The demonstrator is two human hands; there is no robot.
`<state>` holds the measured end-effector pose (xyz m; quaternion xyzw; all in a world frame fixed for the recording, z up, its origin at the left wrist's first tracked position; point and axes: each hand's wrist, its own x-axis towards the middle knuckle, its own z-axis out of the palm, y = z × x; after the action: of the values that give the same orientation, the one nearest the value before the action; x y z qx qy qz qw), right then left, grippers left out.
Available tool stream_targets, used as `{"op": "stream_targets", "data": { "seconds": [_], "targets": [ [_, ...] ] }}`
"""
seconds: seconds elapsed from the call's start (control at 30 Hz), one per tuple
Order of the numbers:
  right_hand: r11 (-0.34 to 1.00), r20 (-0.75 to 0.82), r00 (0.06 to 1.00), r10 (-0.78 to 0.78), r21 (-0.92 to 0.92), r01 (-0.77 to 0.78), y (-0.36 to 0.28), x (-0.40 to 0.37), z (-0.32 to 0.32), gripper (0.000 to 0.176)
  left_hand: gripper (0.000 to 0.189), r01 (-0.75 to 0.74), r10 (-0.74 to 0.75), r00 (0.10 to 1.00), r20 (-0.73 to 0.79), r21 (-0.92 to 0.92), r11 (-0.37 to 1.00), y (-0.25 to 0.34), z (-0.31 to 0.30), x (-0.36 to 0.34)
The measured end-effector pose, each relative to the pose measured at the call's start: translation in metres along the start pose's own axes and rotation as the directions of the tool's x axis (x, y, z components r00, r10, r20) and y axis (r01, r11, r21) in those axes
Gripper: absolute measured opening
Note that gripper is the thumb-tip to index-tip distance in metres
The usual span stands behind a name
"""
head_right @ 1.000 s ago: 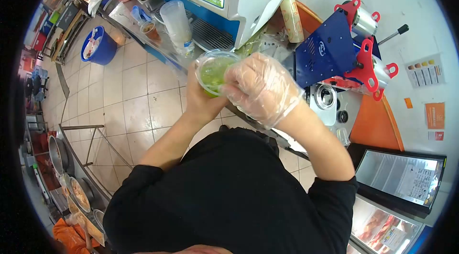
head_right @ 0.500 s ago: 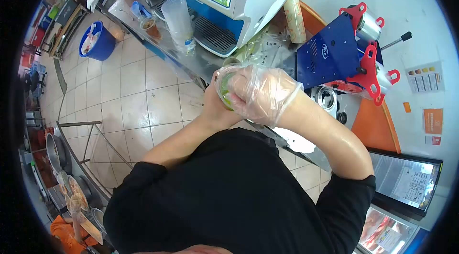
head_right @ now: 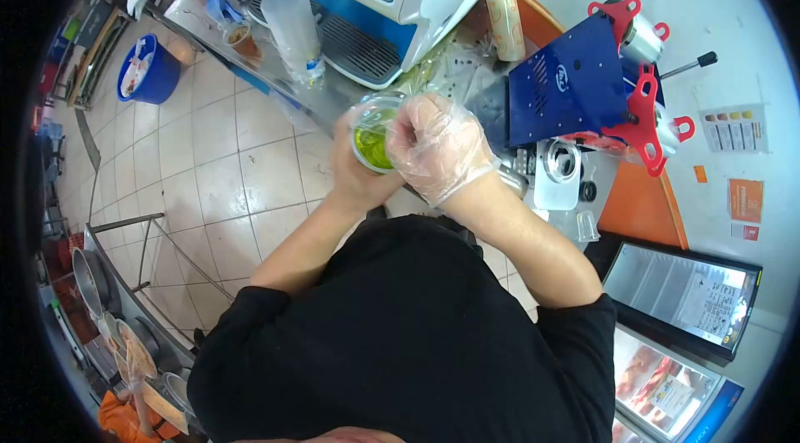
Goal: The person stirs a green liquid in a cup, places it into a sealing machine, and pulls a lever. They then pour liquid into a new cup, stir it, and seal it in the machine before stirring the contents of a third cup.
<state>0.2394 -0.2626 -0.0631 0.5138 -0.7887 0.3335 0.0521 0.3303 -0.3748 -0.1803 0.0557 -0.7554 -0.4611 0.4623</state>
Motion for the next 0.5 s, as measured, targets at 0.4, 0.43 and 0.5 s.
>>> {"op": "stream_targets", "data": {
  "seconds": [0.4,0.43,0.5],
  "targets": [
    [0.810,0.280,0.785,0.552,-0.402,-0.427,0.138,-0.056,0.037,0.057,0.085,0.510,-0.503,0.857,-0.111,0.050,0.859,-0.167,-0.033,-0.074],
    [0.811,0.370,0.728,0.577,-0.371,-0.453,0.151,-0.062,0.046,0.079,0.082,0.502,-0.493,0.865,-0.096,0.146,0.853,-0.175,-0.034,-0.074],
    [0.852,0.395,0.766,0.507,-0.366,-0.376,0.140,-0.052,0.068,0.081,0.080,0.489,-0.485,0.871,-0.079,0.241,0.838,-0.198,-0.023,-0.081]
  ]
}}
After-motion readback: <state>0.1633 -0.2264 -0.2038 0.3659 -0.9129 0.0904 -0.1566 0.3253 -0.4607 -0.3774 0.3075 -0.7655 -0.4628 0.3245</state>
